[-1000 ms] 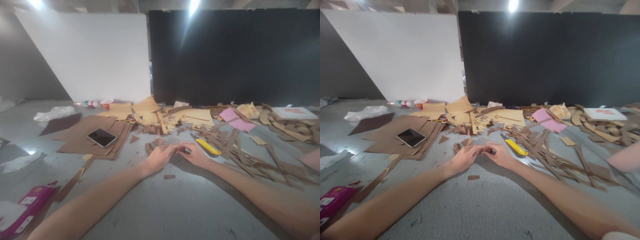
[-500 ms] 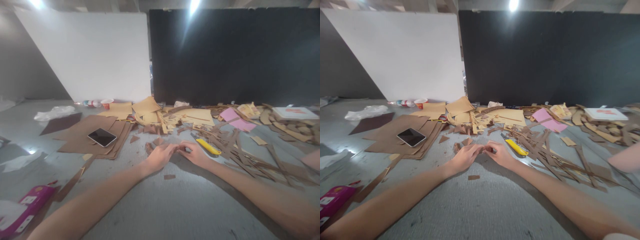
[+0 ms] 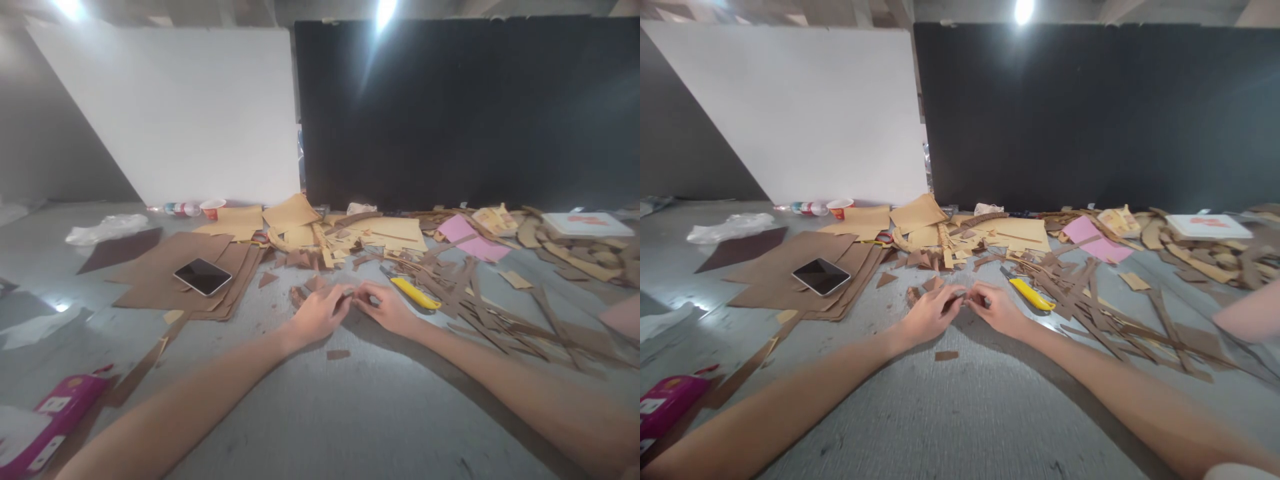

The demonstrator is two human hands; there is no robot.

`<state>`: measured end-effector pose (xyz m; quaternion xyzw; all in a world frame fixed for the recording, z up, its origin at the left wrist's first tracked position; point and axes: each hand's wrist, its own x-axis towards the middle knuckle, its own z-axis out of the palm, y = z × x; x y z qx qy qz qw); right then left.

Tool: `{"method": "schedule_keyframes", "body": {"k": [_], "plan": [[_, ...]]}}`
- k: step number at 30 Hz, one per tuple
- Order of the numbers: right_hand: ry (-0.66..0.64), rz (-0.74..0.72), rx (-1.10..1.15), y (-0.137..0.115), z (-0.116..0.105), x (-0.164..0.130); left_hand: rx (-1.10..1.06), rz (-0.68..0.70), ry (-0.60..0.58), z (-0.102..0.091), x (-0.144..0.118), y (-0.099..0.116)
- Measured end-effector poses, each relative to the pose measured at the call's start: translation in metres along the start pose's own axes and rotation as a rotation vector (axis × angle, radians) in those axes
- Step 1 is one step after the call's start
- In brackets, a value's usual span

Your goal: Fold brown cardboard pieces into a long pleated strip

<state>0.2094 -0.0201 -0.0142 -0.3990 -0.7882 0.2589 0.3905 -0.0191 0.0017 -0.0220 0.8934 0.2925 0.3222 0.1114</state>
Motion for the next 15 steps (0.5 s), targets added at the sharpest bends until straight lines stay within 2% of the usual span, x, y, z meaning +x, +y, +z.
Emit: {"method": "schedule_keyframes", "body": {"k": [5, 15], "plan": [[0.062, 0.014, -0.018, 0.0002, -0.0013, 0.0023, -0.010, -0.045, -0.034, -0.0003, 0.0017, 0.0005], [0.038, 0.000, -0.045, 0.0010, -0.0007, 0.0006, -0.056, -0.028, -0.066, 0.0009, -0.0003, -0.0025]]}}
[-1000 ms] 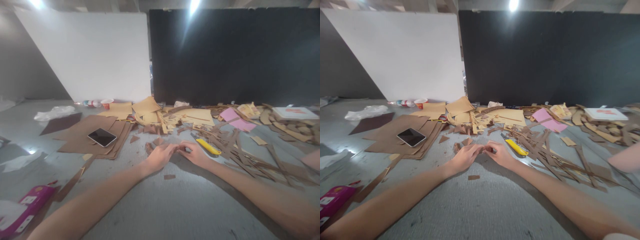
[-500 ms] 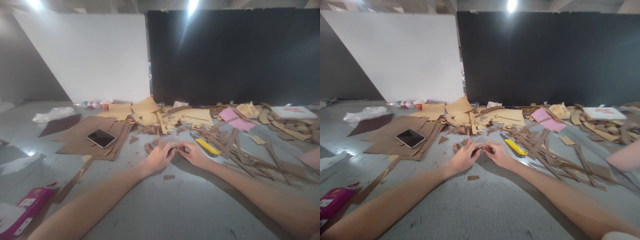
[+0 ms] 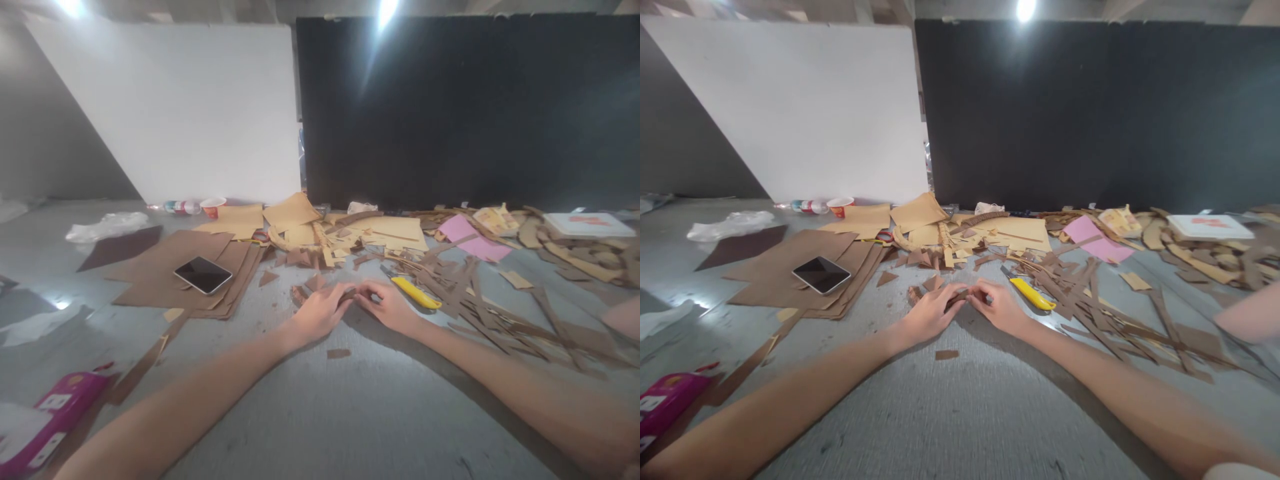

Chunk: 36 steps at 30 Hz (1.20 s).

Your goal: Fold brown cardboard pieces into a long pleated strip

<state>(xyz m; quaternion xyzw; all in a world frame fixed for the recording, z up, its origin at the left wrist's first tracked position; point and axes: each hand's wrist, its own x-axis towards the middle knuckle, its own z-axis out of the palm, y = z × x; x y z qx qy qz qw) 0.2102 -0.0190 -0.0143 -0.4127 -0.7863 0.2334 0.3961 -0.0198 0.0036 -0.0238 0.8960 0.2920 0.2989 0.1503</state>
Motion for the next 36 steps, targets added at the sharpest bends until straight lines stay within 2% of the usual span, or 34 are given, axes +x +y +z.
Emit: {"method": "schedule_keyframes", "body": {"k": [6, 13, 21, 29, 36], "plan": [[0.064, 0.005, -0.013, 0.0034, 0.0007, 0.0009, -0.004, -0.034, 0.022, 0.0015, 0.0013, -0.0005], [0.015, 0.012, -0.026, 0.0049, 0.0012, -0.0012, 0.023, -0.029, 0.007, -0.0003, 0.0018, 0.0020], [0.096, 0.011, -0.013, 0.0042, 0.0005, -0.0004, 0.035, -0.031, 0.008, -0.0002, 0.0025, 0.0024], [0.058, 0.021, -0.010, 0.0039, -0.0003, -0.0020, 0.063, -0.027, -0.029, 0.0009, 0.0023, 0.0008], [0.050, 0.073, 0.037, 0.0076, -0.0003, -0.0008, 0.149, 0.060, -0.007, 0.0044, 0.0025, -0.0021]]}}
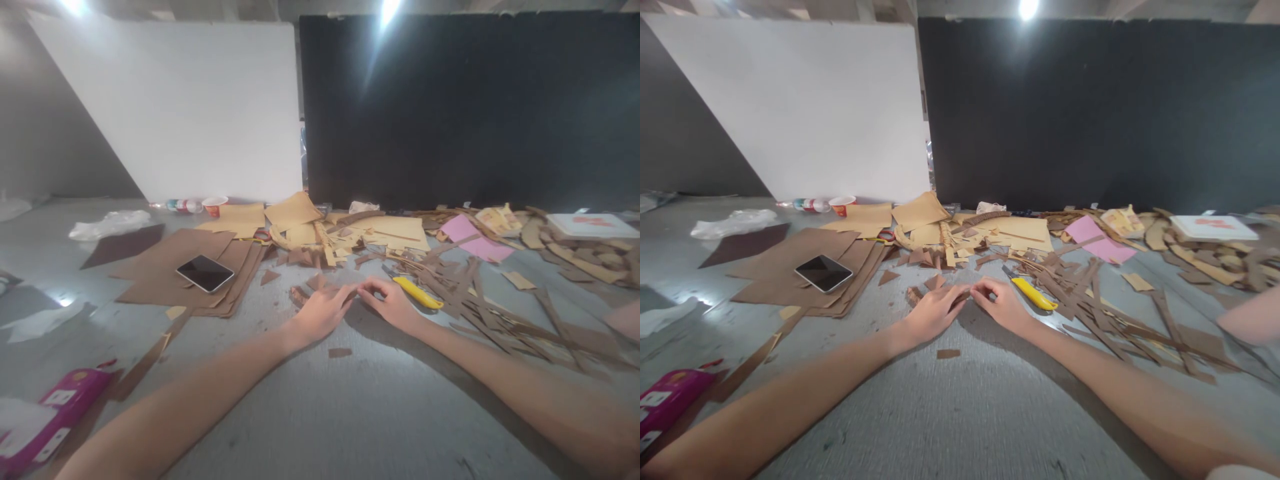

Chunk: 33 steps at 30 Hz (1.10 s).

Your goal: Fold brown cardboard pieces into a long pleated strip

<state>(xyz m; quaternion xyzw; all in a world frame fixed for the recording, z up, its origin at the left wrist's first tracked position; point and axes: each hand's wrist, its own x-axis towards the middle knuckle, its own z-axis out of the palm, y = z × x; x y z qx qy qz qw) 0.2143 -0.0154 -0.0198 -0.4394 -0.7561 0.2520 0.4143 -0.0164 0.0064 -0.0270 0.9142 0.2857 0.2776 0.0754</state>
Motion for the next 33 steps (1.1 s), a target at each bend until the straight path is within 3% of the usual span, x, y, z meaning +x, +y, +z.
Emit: {"method": "schedule_keyframes", "body": {"k": [6, 22, 29, 33], "plan": [[-0.077, 0.123, 0.113, 0.000, -0.002, 0.002, 0.124, -0.007, -0.052, -0.001, 0.002, 0.002], [-0.077, 0.103, 0.126, 0.009, -0.001, 0.004, 0.155, -0.021, 0.043, -0.004, 0.003, 0.006], [-0.012, 0.047, 0.073, 0.012, -0.001, 0.004, -0.031, -0.130, 0.103, -0.005, 0.004, 0.005], [-0.018, 0.059, 0.082, 0.011, -0.001, 0.003, -0.062, -0.122, 0.107, -0.004, 0.004, 0.004]]}}
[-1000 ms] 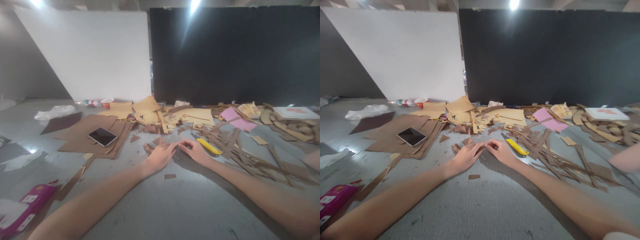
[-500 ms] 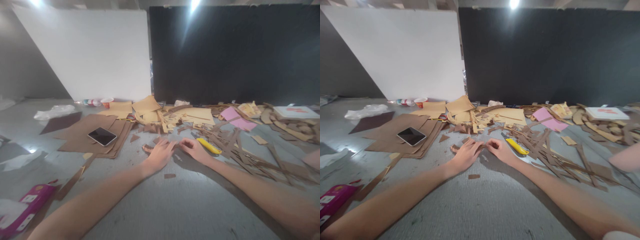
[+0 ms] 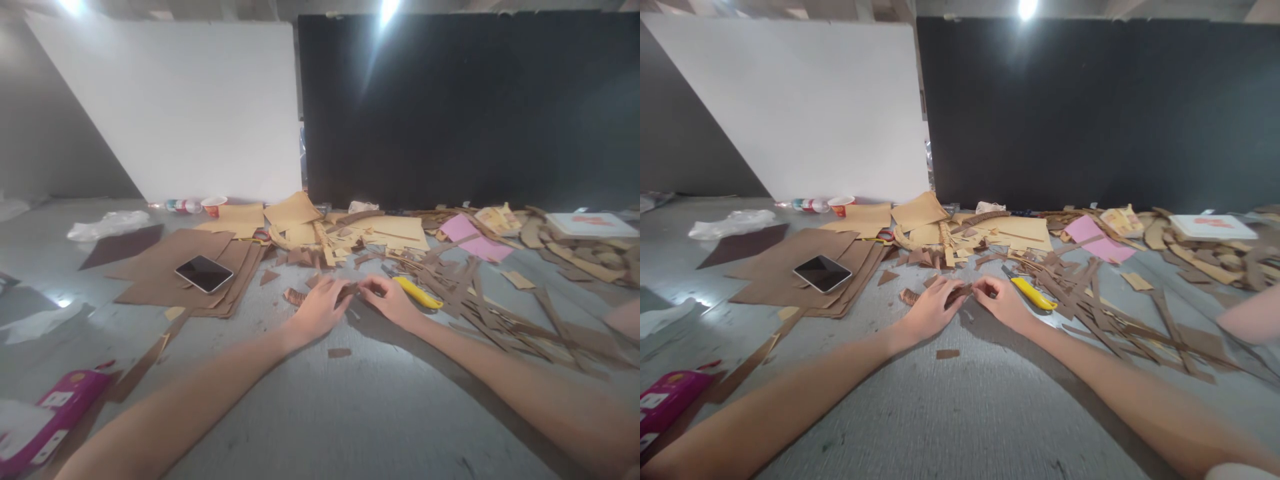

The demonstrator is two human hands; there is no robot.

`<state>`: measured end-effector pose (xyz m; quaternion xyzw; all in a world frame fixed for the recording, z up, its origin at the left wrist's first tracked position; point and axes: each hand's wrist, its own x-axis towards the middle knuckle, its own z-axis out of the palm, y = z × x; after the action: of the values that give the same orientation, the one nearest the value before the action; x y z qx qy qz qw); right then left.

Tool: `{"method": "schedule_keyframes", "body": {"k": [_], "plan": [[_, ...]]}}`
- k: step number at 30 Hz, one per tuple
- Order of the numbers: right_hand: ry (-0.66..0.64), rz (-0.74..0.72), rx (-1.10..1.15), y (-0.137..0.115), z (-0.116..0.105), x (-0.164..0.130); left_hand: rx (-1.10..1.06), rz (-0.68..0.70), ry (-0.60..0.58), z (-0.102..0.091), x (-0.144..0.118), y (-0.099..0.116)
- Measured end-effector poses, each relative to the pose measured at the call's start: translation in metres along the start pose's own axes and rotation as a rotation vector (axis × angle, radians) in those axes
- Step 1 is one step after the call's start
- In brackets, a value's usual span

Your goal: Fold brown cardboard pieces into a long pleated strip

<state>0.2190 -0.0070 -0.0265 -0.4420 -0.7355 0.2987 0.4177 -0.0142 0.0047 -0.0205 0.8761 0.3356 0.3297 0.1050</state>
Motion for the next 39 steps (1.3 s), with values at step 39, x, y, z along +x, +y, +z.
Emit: {"method": "schedule_keyframes", "body": {"k": [39], "plan": [[0.079, -0.112, -0.203, -0.009, 0.004, -0.005, 0.153, 0.047, 0.199, 0.002, -0.001, -0.003]]}}
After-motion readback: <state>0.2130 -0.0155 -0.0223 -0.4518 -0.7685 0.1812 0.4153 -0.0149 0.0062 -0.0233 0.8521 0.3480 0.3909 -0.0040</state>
